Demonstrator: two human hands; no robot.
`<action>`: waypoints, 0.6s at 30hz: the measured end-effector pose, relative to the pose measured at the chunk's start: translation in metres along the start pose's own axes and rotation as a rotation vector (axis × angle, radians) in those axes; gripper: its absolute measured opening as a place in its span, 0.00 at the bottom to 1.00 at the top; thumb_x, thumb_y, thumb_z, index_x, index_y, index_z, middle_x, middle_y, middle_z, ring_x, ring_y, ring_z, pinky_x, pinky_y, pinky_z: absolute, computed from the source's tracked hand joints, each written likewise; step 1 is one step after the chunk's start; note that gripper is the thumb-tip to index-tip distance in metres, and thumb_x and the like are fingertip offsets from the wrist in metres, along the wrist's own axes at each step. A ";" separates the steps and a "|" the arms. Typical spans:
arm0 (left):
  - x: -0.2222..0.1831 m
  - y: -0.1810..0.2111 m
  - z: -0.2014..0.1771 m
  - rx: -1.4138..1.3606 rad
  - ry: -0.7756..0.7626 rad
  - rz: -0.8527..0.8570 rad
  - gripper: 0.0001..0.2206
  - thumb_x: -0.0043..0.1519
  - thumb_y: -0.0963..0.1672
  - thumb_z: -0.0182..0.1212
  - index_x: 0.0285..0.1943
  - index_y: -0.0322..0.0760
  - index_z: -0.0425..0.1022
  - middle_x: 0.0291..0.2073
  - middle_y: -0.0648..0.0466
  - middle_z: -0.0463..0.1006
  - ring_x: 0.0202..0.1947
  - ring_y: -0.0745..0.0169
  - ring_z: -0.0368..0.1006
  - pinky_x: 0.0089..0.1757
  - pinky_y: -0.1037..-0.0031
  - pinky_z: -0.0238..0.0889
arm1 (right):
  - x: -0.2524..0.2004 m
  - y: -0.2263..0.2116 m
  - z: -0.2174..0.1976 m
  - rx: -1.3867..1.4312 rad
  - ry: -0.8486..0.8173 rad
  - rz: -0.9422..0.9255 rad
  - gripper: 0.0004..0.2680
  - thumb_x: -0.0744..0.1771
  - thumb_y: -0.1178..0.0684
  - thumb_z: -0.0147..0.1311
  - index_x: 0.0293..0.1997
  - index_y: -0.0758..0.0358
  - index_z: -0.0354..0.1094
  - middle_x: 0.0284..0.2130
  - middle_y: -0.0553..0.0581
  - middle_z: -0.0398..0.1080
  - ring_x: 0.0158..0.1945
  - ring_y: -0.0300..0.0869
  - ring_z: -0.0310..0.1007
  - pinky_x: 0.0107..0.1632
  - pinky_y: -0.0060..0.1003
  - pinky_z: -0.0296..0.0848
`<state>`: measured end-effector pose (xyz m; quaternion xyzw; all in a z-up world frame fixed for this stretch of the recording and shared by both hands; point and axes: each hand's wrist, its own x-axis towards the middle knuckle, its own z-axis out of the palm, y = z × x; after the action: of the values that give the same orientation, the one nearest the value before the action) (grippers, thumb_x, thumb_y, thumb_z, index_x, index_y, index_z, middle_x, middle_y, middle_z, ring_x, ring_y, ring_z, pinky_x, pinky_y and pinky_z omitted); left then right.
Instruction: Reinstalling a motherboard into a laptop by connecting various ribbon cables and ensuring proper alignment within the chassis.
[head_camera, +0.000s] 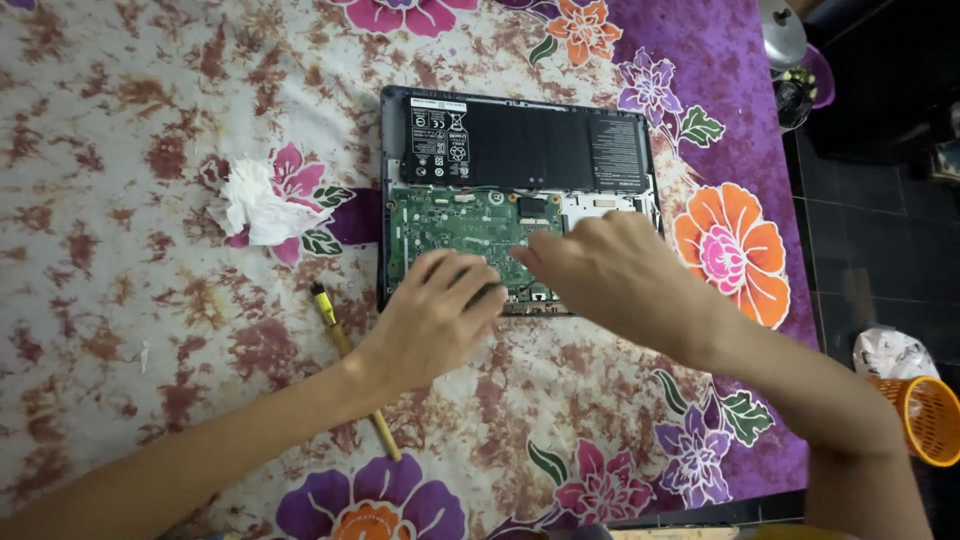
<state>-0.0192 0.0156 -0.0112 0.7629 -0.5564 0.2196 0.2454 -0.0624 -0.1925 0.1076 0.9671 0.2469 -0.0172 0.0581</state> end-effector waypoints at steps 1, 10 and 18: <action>0.009 0.002 -0.004 0.001 -0.003 0.004 0.09 0.60 0.44 0.69 0.47 0.41 0.77 0.46 0.53 0.76 0.52 0.55 0.71 0.54 0.61 0.65 | 0.009 -0.008 -0.008 0.002 0.004 0.003 0.17 0.75 0.53 0.48 0.23 0.57 0.62 0.09 0.39 0.53 0.10 0.29 0.49 0.13 0.31 0.47; 0.060 -0.006 -0.024 -0.719 -0.054 -0.490 0.15 0.57 0.45 0.71 0.43 0.28 0.72 0.36 0.42 0.80 0.41 0.37 0.81 0.42 0.55 0.71 | 0.035 -0.022 0.013 -0.099 0.051 0.232 0.02 0.66 0.58 0.54 0.33 0.60 0.67 0.16 0.53 0.68 0.23 0.53 0.80 0.27 0.48 0.77; 0.069 0.003 -0.002 -0.914 -0.041 -0.375 0.04 0.59 0.42 0.71 0.38 0.41 0.80 0.31 0.54 0.84 0.38 0.54 0.83 0.39 0.68 0.74 | -0.009 -0.012 0.012 0.187 0.234 0.275 0.05 0.72 0.59 0.43 0.37 0.59 0.58 0.14 0.50 0.66 0.18 0.51 0.76 0.25 0.46 0.74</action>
<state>-0.0024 -0.0347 0.0329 0.6683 -0.4537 -0.1102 0.5791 -0.0766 -0.1879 0.0951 0.9883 0.1150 0.0806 -0.0591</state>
